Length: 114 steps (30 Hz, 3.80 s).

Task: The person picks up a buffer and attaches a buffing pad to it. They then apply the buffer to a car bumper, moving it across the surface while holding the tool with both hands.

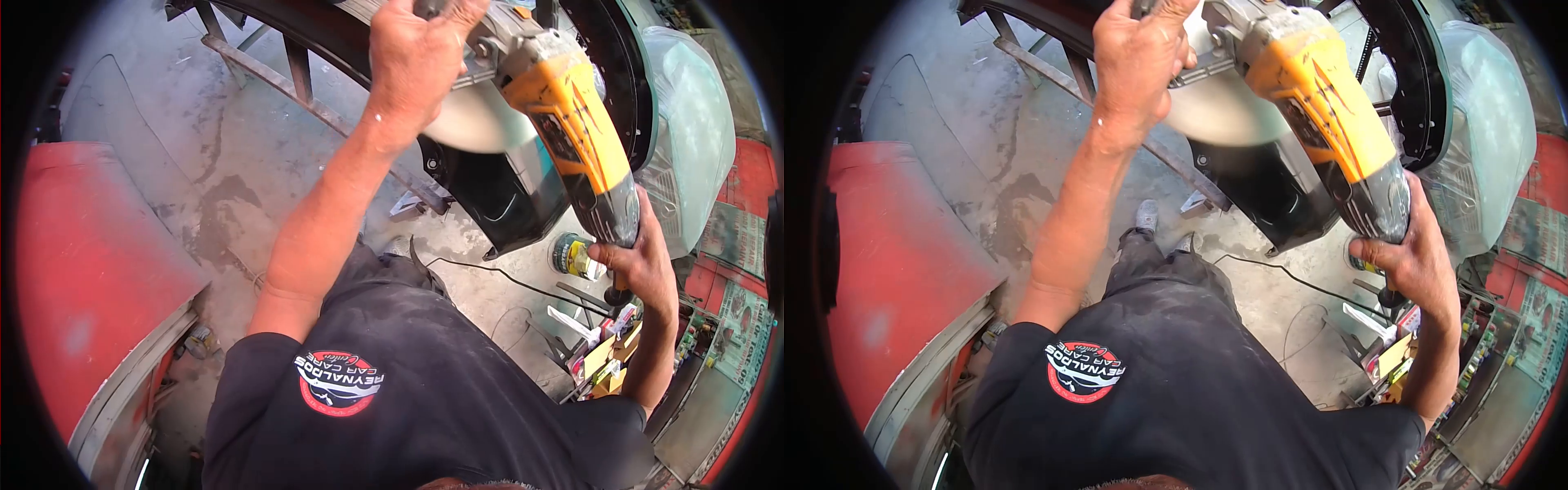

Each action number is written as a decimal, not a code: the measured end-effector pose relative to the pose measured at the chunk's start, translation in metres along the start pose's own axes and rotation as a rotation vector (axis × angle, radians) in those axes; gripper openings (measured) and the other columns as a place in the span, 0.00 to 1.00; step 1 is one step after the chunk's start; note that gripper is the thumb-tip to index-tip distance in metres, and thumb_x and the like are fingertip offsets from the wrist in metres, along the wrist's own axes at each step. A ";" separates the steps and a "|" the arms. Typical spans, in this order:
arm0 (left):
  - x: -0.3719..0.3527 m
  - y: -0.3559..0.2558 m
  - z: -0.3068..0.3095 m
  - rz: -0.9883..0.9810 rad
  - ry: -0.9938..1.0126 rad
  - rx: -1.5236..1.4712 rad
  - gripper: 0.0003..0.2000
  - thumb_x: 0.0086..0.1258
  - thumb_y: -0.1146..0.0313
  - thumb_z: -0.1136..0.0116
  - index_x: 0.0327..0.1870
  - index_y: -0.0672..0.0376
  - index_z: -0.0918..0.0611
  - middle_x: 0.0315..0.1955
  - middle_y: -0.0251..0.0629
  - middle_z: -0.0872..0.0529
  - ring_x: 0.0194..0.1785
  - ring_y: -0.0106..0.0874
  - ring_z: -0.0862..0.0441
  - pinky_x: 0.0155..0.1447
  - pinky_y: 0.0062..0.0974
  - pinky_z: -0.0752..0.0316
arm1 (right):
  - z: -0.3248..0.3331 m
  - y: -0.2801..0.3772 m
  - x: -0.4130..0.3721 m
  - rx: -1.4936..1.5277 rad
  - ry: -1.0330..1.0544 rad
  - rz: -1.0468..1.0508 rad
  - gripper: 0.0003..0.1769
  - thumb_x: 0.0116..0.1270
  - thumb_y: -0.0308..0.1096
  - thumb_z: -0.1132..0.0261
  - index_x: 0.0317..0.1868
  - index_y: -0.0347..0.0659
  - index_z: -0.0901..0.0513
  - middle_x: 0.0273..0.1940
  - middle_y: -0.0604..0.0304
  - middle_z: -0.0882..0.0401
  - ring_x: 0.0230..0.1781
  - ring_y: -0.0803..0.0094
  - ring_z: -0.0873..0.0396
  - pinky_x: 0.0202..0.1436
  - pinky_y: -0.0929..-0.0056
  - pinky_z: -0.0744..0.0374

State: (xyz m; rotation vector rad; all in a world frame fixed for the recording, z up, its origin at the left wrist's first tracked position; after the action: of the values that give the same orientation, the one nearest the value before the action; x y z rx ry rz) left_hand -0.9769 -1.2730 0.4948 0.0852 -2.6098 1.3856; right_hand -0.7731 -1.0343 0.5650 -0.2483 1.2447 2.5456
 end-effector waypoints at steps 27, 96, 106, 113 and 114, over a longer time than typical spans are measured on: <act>-0.174 0.124 -0.145 0.186 0.423 0.116 0.15 0.73 0.63 0.27 0.45 0.67 0.15 0.29 0.31 0.15 0.34 0.18 0.24 0.38 0.23 0.24 | 0.008 -0.167 -0.221 0.142 -0.346 -0.442 0.58 0.46 0.25 0.17 0.77 0.33 0.39 0.61 0.53 0.21 0.60 0.63 0.22 0.68 0.66 0.27; -0.162 0.098 -0.062 0.260 0.534 0.098 0.13 0.70 0.63 0.24 0.41 0.63 0.16 0.29 0.22 0.21 0.34 0.13 0.30 0.35 0.18 0.32 | -0.117 -0.147 -0.216 0.236 -0.488 -0.379 0.52 0.51 0.20 0.21 0.77 0.36 0.37 0.59 0.53 0.20 0.57 0.65 0.21 0.66 0.67 0.25; -0.119 0.034 -0.057 0.207 0.463 0.114 0.14 0.71 0.64 0.25 0.45 0.63 0.17 0.26 0.24 0.18 0.26 0.13 0.28 0.29 0.16 0.32 | -0.095 -0.090 -0.196 0.135 -0.453 -0.361 0.56 0.51 0.22 0.21 0.79 0.36 0.41 0.63 0.43 0.21 0.64 0.56 0.20 0.69 0.60 0.25; -0.089 -0.070 0.000 0.056 0.350 0.092 0.11 0.74 0.66 0.29 0.48 0.62 0.17 0.24 0.24 0.21 0.20 0.16 0.32 0.27 0.20 0.32 | -0.119 0.000 -0.181 0.094 -0.379 -0.116 0.56 0.57 0.24 0.22 0.81 0.36 0.46 0.57 0.39 0.15 0.58 0.48 0.13 0.62 0.59 0.19; -0.084 -0.084 0.017 -0.007 0.326 0.134 0.10 0.77 0.68 0.33 0.51 0.63 0.18 0.20 0.24 0.25 0.16 0.17 0.37 0.26 0.23 0.33 | -0.130 0.013 -0.174 0.107 -0.360 -0.086 0.56 0.57 0.24 0.22 0.81 0.36 0.47 0.57 0.38 0.15 0.58 0.47 0.13 0.61 0.59 0.18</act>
State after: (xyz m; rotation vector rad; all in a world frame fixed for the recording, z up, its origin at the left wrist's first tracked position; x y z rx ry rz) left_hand -0.8851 -1.3371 0.5386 -0.1053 -2.2494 1.4352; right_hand -0.6105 -1.1779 0.5445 0.1701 1.1929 2.3097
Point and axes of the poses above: each hand's wrist, its own x-axis towards the middle knuckle, its own z-axis out of the back of the hand, y = z × x, the point moved 4 cm from there along x, towards the middle knuckle
